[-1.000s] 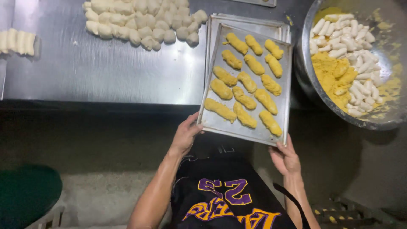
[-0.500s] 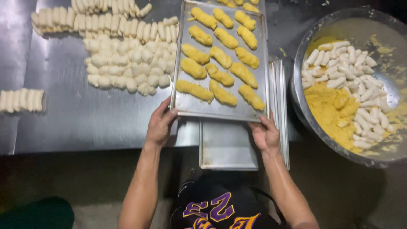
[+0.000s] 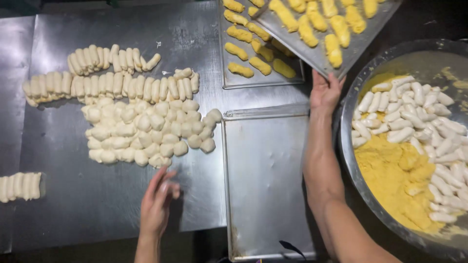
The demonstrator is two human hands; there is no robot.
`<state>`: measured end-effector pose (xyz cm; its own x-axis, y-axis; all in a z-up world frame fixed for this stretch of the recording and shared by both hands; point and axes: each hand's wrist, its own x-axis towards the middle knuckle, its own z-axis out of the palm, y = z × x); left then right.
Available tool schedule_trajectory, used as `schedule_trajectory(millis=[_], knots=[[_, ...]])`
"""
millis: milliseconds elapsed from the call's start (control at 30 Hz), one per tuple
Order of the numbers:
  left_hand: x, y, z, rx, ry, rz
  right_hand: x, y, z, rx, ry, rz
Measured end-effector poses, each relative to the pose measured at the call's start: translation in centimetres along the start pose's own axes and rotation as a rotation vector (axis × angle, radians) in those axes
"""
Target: Coating pieces of dough in a yellow powder and arranging them on metal trays.
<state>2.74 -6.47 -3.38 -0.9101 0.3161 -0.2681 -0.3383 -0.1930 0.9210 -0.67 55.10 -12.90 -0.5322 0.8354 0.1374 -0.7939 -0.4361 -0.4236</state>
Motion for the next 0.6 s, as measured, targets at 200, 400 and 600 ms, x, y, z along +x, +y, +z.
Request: schedule_trajectory(millis=[200, 400, 600], knots=[[-6.1, -6.6, -12.0, 0.046, 0.204, -0.115, 9.2, 0.6, -7.1, 0.042, 0.143, -0.117], [-10.3, -12.4, -18.4, 0.158, 0.256, -0.168, 11.1, -0.4, -11.8, 0.024, 0.290, -0.118], [-12.6, -11.8, -15.4, 0.194, 0.301, -0.238, 18.5, 1.6, -27.8, -0.196, 0.412, -0.339]])
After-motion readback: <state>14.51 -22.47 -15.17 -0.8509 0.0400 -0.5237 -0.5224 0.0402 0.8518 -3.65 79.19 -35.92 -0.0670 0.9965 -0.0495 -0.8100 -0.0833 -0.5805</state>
